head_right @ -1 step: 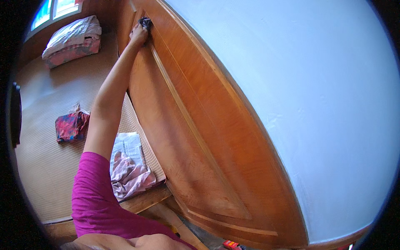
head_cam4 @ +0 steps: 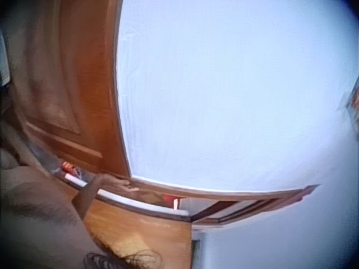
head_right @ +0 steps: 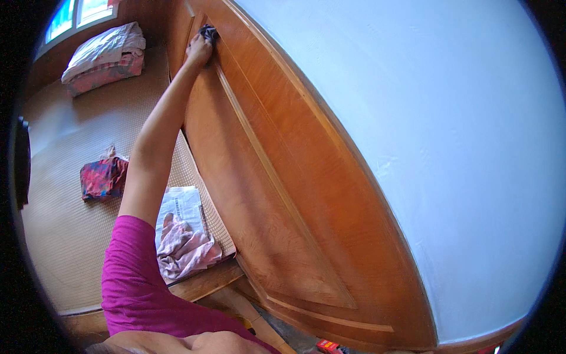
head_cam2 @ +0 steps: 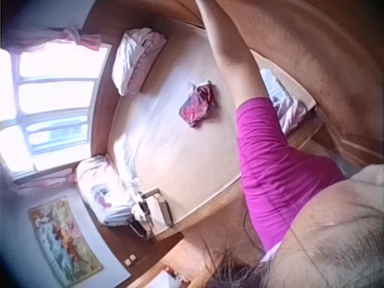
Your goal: The person wipes the wooden frame and headboard of a bed with a cloth. They move a cardboard box and a pink brush aside to reach the frame, then continue wiping the headboard and the side of the bed.
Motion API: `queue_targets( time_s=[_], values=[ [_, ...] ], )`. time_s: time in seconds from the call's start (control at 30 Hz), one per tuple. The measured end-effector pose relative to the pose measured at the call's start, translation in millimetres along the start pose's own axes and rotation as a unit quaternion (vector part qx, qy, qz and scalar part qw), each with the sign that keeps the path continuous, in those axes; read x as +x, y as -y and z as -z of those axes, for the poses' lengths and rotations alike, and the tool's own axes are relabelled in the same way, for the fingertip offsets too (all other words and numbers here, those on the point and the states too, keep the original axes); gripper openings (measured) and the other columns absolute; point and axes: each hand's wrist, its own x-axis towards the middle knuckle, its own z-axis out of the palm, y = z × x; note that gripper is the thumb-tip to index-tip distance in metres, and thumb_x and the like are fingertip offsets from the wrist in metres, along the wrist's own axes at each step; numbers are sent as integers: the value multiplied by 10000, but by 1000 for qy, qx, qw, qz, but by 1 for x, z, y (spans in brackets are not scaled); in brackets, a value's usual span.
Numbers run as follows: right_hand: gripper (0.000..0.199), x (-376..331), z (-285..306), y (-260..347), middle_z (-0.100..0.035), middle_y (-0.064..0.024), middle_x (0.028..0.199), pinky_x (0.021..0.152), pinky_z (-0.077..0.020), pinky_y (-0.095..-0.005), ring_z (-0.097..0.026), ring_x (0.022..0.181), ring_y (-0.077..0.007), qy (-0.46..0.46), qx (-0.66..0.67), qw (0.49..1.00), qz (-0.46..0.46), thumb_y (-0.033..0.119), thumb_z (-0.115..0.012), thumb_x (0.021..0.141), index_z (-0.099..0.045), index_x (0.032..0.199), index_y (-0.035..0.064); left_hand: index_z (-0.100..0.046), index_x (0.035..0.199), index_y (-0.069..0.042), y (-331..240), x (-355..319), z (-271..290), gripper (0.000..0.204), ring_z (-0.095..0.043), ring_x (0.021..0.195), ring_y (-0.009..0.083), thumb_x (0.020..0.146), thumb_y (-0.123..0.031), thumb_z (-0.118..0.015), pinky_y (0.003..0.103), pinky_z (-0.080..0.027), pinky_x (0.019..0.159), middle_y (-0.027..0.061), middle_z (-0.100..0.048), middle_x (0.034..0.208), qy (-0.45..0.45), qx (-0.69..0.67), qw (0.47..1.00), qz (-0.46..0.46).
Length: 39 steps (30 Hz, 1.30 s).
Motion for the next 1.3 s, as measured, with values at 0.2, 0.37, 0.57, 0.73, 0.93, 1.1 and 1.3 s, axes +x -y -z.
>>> queue_targets(
  time_s=[0.2,0.37,0.57,0.73,0.93,1.1,1.3],
  values=[
    [540,-2,4,-8,-314,-191,1594,1213,-254,-472,-289,1484,-332,-13,9,1000,-5,308,-389,1075,-355,1531,21,-458,1449,-66,-79,-140,33,540,-361,1410,433,999,-363,-427,551,-343,1136,118,-368,1587,37,44,998,-3],
    [536,2,8,-21,-332,-184,1587,1213,-266,-488,-307,1479,-330,-23,41,999,-18,320,-366,1076,-367,1528,33,-468,1406,22,-195,-296,115,505,-365,1376,485,934,-143,-533,606,-317,1116,217,-328,1578,-62,-36,985,-154],
    [527,-6,15,-27,-352,-165,1583,1218,-248,-458,-309,1479,-300,21,65,998,3,297,-400,1062,-383,1515,26,-486,1402,24,-284,-519,174,544,-376,1358,386,874,-55,-585,553,-271,1121,226,-325,1561,13,-101,963,-248],
    [489,-1,22,-35,-364,-210,1558,1210,-268,-445,-340,1457,-327,41,87,995,30,188,-438,1067,-371,1494,-41,-577,1361,-45,-317,-609,224,517,-509,1209,311,862,-153,-660,432,-395,1044,207,-458,1480,71,-222,844,-483],
    [529,23,47,-78,-365,-205,1552,1202,-280,-457,-343,1452,-334,127,130,982,54,245,-379,1088,-289,1532,-28,-631,1155,-53,-284,-507,212,329,-532,1180,323,843,51,-648,393,-424,1036,163,-584,1190,-8,-290,893,-345],
    [583,2,35,-78,-211,-229,1613,1205,-301,-475,-248,1494,-363,118,25,982,143,226,-398,1069,-189,1562,-3,-540,1283,26,-231,-366,154,343,-452,1271,415,971,-117,-535,479,-353,1100,243,-485,1372,-88,-183,970,-133],
    [618,14,44,-84,-205,-247,1604,1195,-307,-490,-260,1485,-376,131,39,977,162,256,-387,1059,-164,1575,-1,-514,1335,25,-303,-512,151,462,-401,1339,417,898,-120,-560,538,-361,1067,217,-442,1470,-88,-86,984,-131]
  ],
)
